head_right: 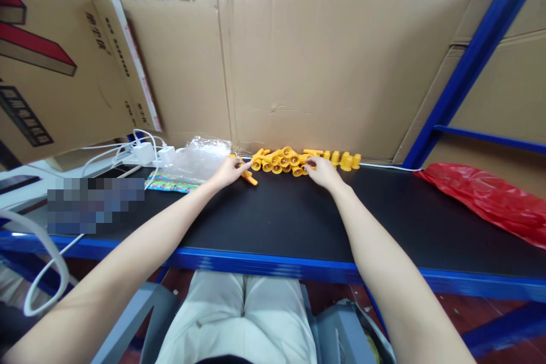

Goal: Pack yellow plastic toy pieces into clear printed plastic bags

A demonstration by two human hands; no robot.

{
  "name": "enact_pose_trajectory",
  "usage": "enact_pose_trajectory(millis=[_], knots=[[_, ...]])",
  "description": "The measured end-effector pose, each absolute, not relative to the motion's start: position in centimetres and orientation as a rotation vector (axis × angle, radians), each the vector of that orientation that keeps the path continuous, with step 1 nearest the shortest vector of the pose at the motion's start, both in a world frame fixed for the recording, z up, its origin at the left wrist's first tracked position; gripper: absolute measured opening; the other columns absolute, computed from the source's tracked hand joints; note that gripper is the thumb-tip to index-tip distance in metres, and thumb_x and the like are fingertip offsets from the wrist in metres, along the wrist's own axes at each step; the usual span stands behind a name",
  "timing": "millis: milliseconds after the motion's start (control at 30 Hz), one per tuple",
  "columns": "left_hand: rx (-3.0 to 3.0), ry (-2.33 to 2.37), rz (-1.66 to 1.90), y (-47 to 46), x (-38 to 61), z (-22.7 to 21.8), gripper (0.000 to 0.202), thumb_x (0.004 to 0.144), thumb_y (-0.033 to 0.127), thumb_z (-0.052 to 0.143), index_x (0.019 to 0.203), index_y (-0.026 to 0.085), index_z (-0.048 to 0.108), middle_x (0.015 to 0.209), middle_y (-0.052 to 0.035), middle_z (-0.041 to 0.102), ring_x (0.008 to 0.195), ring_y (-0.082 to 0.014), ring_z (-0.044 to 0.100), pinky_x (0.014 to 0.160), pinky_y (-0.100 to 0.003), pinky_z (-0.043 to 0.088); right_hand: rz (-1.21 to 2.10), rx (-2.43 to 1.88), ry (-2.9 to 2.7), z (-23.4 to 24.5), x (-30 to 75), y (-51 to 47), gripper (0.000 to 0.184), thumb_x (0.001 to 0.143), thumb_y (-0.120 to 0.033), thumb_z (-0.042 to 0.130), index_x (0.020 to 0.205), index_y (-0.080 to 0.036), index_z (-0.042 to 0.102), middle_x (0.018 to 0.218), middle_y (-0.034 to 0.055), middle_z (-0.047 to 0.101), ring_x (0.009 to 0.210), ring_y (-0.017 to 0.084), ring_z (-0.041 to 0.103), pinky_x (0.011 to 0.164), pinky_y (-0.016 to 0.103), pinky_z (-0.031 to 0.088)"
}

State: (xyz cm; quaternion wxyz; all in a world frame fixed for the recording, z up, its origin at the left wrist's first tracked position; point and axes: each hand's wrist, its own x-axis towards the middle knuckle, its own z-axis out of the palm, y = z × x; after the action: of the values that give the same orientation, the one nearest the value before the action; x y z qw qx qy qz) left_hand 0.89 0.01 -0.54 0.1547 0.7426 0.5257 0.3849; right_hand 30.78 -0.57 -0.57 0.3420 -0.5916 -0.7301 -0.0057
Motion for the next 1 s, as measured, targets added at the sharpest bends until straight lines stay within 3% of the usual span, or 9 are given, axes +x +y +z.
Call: enact_pose_trajectory(millis=[233,400,567,733,1000], knots=[[2.326,1.488,0.913,0.2,0.7,-1.3,0.030,0.076,0.045,0.052,0.067,0.016,0.058,0.066,-0.0029,0.061,0.062,-0.0143,0.055,0.059,-0.025,0.037,-0.142,-1.669,-1.727,0.0,32.8,-0.1,0.024,0.076,-0.027,0.050,0.092,-0.019,0.066,0.094,0.0078,0.067,0.089,0.024,0.061,0.082,0.041,0.046],[2.309,1.548,0.997,-0.2,0.8,-0.8,0.036,0.080,0.048,0.047,0.066,0.016,0.053,0.067,-0.0055,0.062,0.065,-0.0156,0.056,0.061,-0.025,0.039,-0.216,-1.847,-1.292,-0.1,36.8,-0.1,0.029,0.072,-0.022,0.049,0.095,-0.016,0.066,0.093,0.0108,0.067,0.087,0.024,0.061,0.079,0.036,0.046],[2.288,1.559,0.888,-0.7,1.0,-0.4,0.038,0.081,0.051,0.044,0.063,0.018,0.047,0.058,-0.0035,0.059,0.061,-0.0161,0.057,0.057,-0.025,0.039,-0.086,-1.859,-1.024,-1.2,40.1,0.8,0.030,0.067,-0.015,0.049,0.092,-0.015,0.066,0.094,0.0106,0.066,0.088,0.021,0.061,0.081,0.034,0.046],[2.280,1.561,0.880,-1.0,1.1,-0.3,0.036,0.078,0.054,0.047,0.067,0.019,0.046,0.064,-0.0032,0.059,0.063,-0.0178,0.058,0.056,-0.026,0.039,-0.034,-1.870,-1.083,-0.4,40.4,2.6,0.030,0.065,-0.013,0.051,0.091,-0.015,0.067,0.097,0.0114,0.066,0.091,0.022,0.061,0.082,0.033,0.046],[2.274,1.494,0.810,-1.3,1.4,-0.4,0.031,0.066,0.044,0.064,0.075,0.018,0.049,0.072,-0.0013,0.058,0.065,-0.0159,0.055,0.057,-0.025,0.039,-0.073,-1.856,-1.426,1.2,38.5,6.9,0.038,0.067,-0.011,0.051,0.102,-0.014,0.065,0.103,0.0101,0.065,0.101,0.022,0.058,0.090,0.034,0.042]])
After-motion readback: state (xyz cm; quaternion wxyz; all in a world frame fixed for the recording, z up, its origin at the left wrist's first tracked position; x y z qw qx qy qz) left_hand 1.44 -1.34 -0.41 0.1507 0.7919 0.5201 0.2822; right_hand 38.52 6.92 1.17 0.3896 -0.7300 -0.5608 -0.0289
